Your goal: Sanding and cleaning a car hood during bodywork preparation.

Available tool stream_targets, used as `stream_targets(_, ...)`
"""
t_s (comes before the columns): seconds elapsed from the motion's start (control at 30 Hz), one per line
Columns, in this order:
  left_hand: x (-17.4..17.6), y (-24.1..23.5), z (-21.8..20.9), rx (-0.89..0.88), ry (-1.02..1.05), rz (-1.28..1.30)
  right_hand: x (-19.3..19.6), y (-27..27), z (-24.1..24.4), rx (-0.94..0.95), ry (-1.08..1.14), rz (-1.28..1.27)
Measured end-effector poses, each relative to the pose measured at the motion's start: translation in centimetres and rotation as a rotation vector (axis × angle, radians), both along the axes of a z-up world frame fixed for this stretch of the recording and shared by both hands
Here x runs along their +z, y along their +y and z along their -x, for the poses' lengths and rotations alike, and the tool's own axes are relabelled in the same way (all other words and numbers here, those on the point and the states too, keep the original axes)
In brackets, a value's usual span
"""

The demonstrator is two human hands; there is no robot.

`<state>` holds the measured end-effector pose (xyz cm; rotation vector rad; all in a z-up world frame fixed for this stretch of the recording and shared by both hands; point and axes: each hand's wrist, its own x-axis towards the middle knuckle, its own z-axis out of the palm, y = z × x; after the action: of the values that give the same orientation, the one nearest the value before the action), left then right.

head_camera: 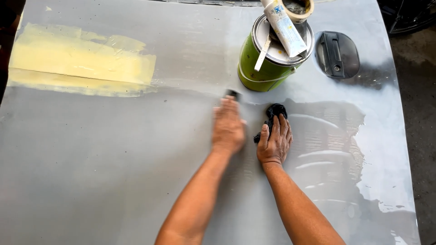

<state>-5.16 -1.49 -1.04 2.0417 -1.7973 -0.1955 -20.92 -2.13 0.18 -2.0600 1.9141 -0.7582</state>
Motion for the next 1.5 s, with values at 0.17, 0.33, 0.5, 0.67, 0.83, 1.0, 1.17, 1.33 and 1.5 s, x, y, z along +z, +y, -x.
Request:
stream_targets(0.17, 0.7, -0.7, 1.0, -0.211, -0.102, -0.084, -0.8, -0.1, 0.2, -0.014, 0.0, 0.008)
stream_targets(0.33, 2.6, 0.9, -6.8, 0.204, -0.082, -0.21, -0.2, -0.1, -0.1, -0.013, 0.014, -0.013)
stream_targets(0.5, -1.3, 0.3, -0.2, -0.023, -0.076, 0.031, 0.2, -0.1, -0.2, -0.005, 0.003, -0.017)
stream_targets(0.67, 2.3, 0.4, -0.2, -0.228, 0.016, -0.105, -0.3, -0.1, 0.2, -0.018, 0.011, -0.02)
stream_targets(0.83, 2.8, 2.1, -10.7, 0.259, -0.064, -0.174, -0.2, 0.0, 0.0, -0.02, 0.02, -0.027)
stream_targets(1.0, 0.5, 1.0, -6.1, 0.212, -0.101, -0.049, -0.5, -0.2, -0.1, -0.012, 0.045, -0.011)
stream_targets(1.17, -0.5, 0.8, 1.4, -0.238, -0.142, -0.011, -0.4, -0.2, 0.1, -0.006, 0.037, 0.005)
stream_targets(1.33, 1.1, 2.3, -7.7, -0.072, 0.008, -0.072, 0.1, -0.1, -0.1, -0.012, 0.028, -0.036)
stream_targets(1.5, 1.0, 2.1, -11.6, 0.367, -0.05, -0.118, 0.1, 0.0, -0.2, -0.016, 0.038, -0.064)
